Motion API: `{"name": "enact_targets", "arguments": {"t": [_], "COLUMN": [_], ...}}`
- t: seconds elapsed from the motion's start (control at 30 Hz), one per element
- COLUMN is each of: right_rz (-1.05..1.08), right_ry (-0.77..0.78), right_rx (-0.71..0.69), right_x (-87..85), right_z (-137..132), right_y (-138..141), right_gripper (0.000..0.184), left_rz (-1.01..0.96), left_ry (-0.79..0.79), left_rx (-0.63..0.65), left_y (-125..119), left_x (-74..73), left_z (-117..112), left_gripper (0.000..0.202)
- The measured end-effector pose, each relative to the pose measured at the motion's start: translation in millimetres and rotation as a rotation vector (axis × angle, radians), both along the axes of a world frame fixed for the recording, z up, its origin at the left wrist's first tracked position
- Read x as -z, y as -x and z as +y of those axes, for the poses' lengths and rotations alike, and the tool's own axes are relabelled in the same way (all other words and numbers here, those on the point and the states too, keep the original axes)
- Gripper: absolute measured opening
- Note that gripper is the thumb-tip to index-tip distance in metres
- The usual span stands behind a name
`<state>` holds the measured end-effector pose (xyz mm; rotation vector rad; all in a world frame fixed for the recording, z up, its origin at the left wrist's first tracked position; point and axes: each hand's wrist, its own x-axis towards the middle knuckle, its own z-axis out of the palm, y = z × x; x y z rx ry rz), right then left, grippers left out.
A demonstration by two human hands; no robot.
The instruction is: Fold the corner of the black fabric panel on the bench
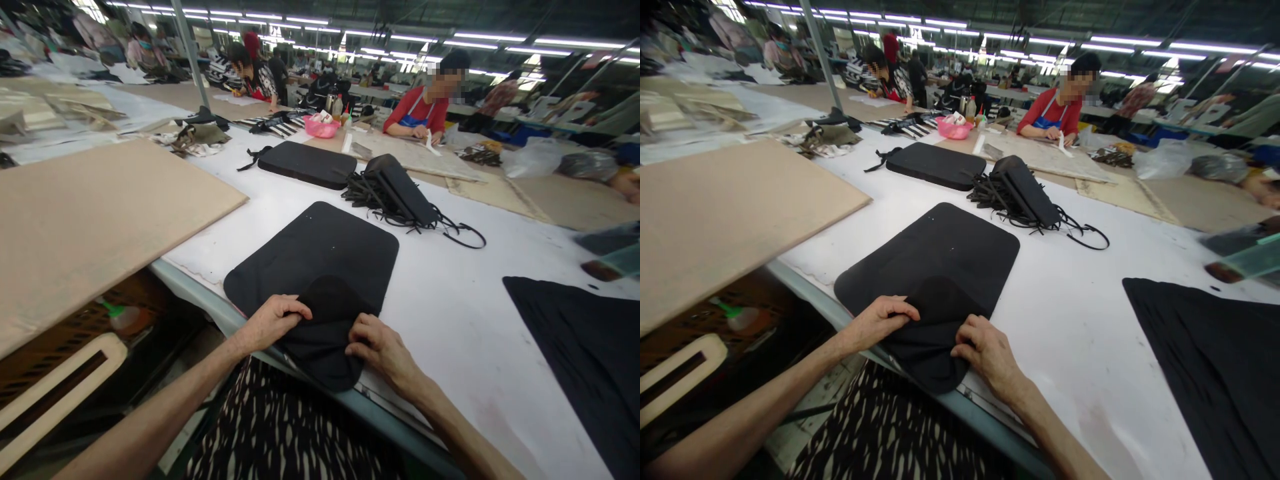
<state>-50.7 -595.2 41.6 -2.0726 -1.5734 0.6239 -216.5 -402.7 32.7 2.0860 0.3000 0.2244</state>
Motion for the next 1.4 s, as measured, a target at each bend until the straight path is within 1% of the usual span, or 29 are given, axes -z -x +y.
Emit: {"name": "enact_targets", "arguments": {"t": [0.17, 0.33, 0.47, 0.57, 0.67, 0.77, 0.9, 0.97, 1.03, 1.13, 1.2, 1.23, 1.3, 1.37, 1.4], "right_rz": [0.046, -0.008, -0.081, -0.164, -0.229, -0.243, -0.187, -0.151, -0.099, 0.033, 0.155, 0.22, 0.333, 0.374, 0.357], "right_ry": [-0.02, -0.01, -0.012, -0.009, -0.001, -0.002, -0.021, -0.016, -0.01, -0.014, -0.027, -0.038, -0.056, -0.059, -0.065], "right_rx": [0.003, -0.011, -0.028, 0.012, 0.037, 0.066, 0.146, 0.157, 0.165, 0.182, 0.187, 0.173, 0.098, 0.009, -0.012], "right_x": [-6.2, -12.6, -8.7, -4.8, -2.9, -2.1, -1.4, -1.4, -2.0, -6.3, -12.9, -17.2, -25.6, -30.4, -30.3], "right_z": [2, 4, 6, 8, 11, 14, 18, 19, 19, 18, 15, 13, 9, 6, 6], "right_y": [1, 1, 2, 5, 8, 7, 3, 2, 1, -1, -3, -5, -7, -7, -6], "right_gripper": [0.02, 0.026, 0.025, 0.025, 0.025, 0.026, 0.027, 0.029, 0.03, 0.033, 0.032, 0.032, 0.028, 0.024, 0.023], "left_rz": [-0.017, -0.039, -0.004, 0.035, 0.058, 0.087, 0.114, 0.103, 0.081, 0.042, 0.027, 0.025, 0.033, 0.042, 0.044], "left_ry": [-0.004, -0.012, -0.06, -0.111, -0.166, -0.225, -0.254, -0.241, -0.221, -0.191, -0.187, -0.188, -0.19, -0.185, -0.178], "left_rx": [0.019, 0.033, 0.032, 0.028, 0.023, 0.026, 0.076, 0.075, 0.048, 0.028, 0.03, 0.03, 0.023, 0.015, 0.013], "left_y": [0, 0, 2, 3, 4, 4, 5, 5, 4, 3, 3, 2, 2, 2, 1], "left_x": [-0.4, -4.9, -12.9, -16.8, -14.7, -10.7, -11.8, -13.7, -13.9, -10.7, -7.9, -6.9, -5.8, -6.1, -6.4], "left_z": [0, -1, -3, -5, -8, -9, -8, -8, -8, -8, -7, -7, -7, -7, -7], "left_gripper": [0.027, 0.028, 0.023, 0.014, 0.017, 0.021, 0.033, 0.026, 0.01, 0.02, 0.019, 0.019, 0.019, 0.02, 0.02]}}
